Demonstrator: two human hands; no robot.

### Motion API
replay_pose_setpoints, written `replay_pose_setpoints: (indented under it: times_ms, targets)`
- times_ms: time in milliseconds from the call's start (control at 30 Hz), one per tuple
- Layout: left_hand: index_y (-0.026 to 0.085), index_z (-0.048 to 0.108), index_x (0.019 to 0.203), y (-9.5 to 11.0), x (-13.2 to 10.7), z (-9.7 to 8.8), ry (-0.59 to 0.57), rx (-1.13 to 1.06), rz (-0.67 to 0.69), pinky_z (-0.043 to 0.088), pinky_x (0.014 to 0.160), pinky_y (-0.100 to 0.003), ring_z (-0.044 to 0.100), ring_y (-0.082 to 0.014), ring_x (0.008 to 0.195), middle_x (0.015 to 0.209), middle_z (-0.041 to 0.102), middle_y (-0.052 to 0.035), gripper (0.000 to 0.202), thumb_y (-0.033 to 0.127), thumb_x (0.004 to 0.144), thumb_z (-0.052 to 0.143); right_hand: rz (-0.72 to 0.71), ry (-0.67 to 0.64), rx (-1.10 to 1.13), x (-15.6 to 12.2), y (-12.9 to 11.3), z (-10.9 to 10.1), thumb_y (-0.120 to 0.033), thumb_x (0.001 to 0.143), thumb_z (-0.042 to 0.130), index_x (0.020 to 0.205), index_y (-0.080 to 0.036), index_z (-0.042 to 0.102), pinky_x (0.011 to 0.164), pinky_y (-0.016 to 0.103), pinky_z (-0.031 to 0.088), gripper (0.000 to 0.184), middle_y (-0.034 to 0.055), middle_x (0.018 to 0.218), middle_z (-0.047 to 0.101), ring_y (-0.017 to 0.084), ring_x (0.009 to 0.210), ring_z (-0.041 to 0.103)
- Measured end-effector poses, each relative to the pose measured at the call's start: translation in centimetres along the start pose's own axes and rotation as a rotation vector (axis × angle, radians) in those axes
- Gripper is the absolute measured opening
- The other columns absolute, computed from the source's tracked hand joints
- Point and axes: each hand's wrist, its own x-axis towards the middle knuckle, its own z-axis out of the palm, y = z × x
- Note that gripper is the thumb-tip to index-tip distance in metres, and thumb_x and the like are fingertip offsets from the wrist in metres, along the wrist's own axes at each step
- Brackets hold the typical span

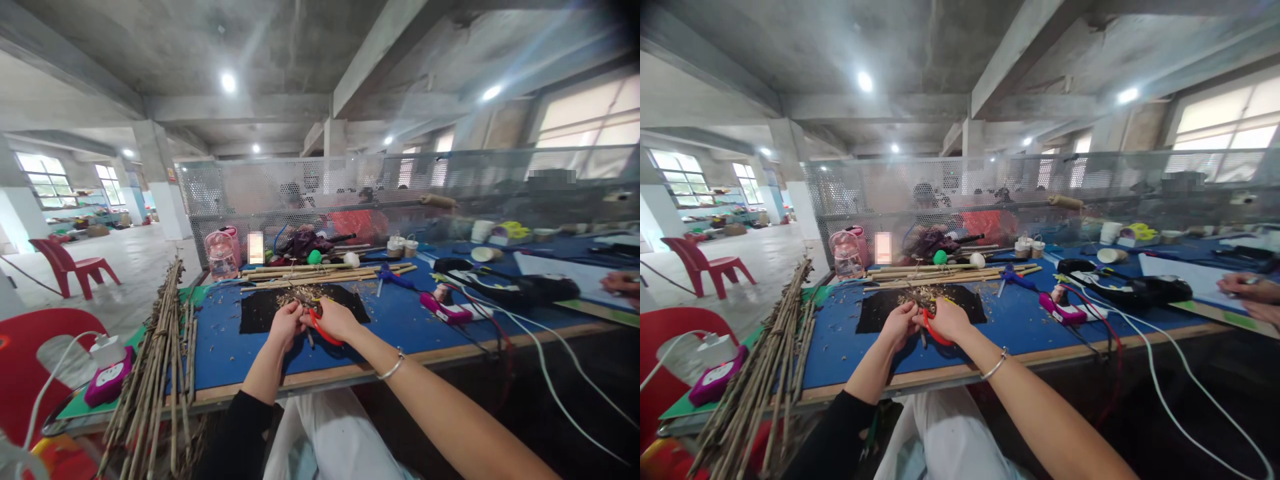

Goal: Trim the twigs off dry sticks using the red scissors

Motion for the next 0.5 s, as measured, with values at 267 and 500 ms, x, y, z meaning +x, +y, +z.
replay_pose_setpoints:
  times_ms: [267,500]
  targets:
    - [0.014,0.062,0.085,-0.3,0.0,0.3,0.071,0.122,-0.051,0.038,0.042,-0.014,0.047,-0.0026,0.043,0.067,0.061,-0.0009,0.017,0.024,0.071,0.065,0.052,-0.042,0.034,-0.4,0.6,1.0,-0.071,0.065,0.05,0.093,-0.019,0.061,0.067,0.029,0.044,0.06,0.0112,0.092,0.067,0.026,0.086,0.063]
    - [0.014,0.063,0.089,-0.5,0.1,-0.1,0.067,0.128,-0.023,0.039,0.043,-0.015,0.049,-0.0039,0.045,0.07,0.062,-0.002,0.023,0.025,0.069,0.067,0.064,-0.057,0.108,-0.5,0.7,1.3,-0.072,0.065,0.05,0.091,-0.021,0.065,0.066,0.029,0.044,0.06,0.0108,0.091,0.068,0.025,0.084,0.064]
